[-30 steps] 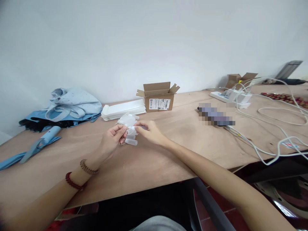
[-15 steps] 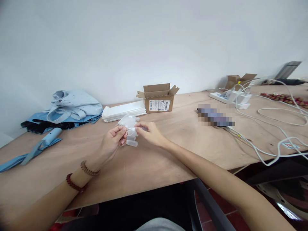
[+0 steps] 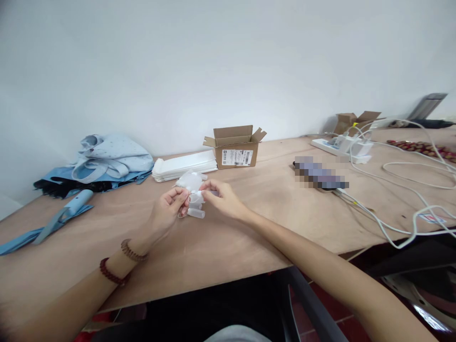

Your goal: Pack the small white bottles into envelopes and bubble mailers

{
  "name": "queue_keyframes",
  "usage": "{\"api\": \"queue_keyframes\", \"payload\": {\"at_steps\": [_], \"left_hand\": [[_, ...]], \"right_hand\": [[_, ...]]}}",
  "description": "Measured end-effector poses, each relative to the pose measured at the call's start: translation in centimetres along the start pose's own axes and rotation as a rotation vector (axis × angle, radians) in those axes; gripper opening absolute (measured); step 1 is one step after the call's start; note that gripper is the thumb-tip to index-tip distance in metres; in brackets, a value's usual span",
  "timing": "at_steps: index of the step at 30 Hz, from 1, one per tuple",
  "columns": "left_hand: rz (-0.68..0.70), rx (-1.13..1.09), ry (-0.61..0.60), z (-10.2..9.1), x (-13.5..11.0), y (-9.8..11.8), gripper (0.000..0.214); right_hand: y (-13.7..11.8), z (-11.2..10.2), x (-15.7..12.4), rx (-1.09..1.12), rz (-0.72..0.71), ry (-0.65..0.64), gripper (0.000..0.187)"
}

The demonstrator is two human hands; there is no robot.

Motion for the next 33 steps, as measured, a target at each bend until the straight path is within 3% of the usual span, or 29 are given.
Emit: {"api": "queue_keyframes", "payload": {"at_steps": [33], "left_hand": [[-0.027,0.003,-0.038,0.15,0.25,-0.83,0.032]], "right_hand": [[0.12,0.25,-0.02,0.020,0.000,-0.026,0.013]]}}
Point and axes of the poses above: each hand's wrist, its own x-axis towards the middle knuckle, its own z-axis out of the palm, y = z × x, the point moved 10 cm from there along x, towards the middle knuckle, and after that the axes turned 3 degrees about -z, right-handed, at the moved point
